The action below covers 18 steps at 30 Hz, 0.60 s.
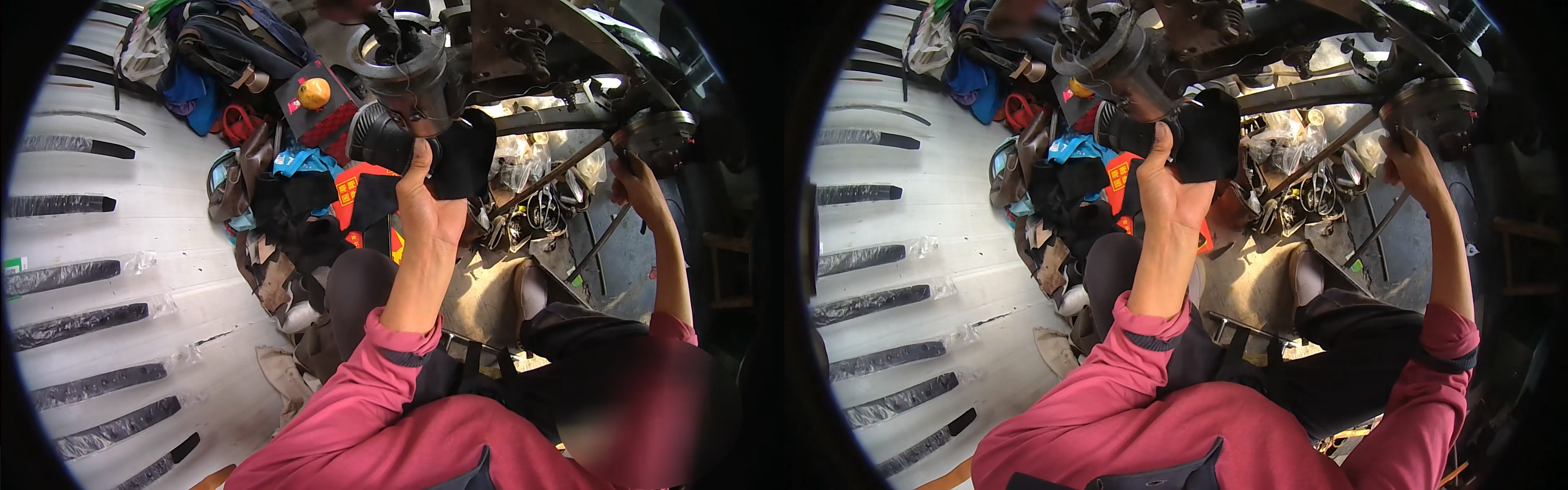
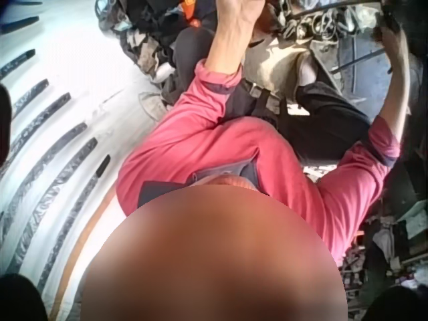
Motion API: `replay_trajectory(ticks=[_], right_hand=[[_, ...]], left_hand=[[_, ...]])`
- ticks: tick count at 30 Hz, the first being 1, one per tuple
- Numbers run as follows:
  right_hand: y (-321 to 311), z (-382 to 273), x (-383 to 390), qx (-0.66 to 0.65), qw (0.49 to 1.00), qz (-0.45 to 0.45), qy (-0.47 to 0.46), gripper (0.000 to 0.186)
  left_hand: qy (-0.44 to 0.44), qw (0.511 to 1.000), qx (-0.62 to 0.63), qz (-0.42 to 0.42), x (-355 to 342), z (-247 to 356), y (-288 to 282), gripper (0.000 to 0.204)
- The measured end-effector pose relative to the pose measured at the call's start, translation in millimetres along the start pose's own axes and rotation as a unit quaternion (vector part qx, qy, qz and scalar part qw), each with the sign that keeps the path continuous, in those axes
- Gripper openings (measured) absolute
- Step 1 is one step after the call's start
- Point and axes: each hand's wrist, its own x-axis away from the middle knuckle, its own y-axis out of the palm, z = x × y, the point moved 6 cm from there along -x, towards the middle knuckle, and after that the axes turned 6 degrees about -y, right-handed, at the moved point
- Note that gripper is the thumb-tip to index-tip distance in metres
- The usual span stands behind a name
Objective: The person operates a shoe repair machine to stitch the upper of a black sneaker. They adjust the shoe on the machine, guide the stitching process, and use pliers to trim excess thread. The person also briefly handles a phone on the floor.
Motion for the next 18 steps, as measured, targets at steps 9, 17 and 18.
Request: replay_trajectory(ticks=[9,17,18], right_hand=[[-136,-26,4,0.097,0.948,0.285,-0.102,0.026],[-29,38,-16,-0.003,0.998,0.063,0.010,0.027],[-10,24,-8,-0.035,0.999,0.024,0.017,0.029]], left_hand=[[-0.021,1.000,0.017,0.005,4,2,9,0.041],[0.004,1.000,0.015,0.003,3,1,11,0.038],[0.009,1.000,0.015,-0.001,3,0,12,0.037]])
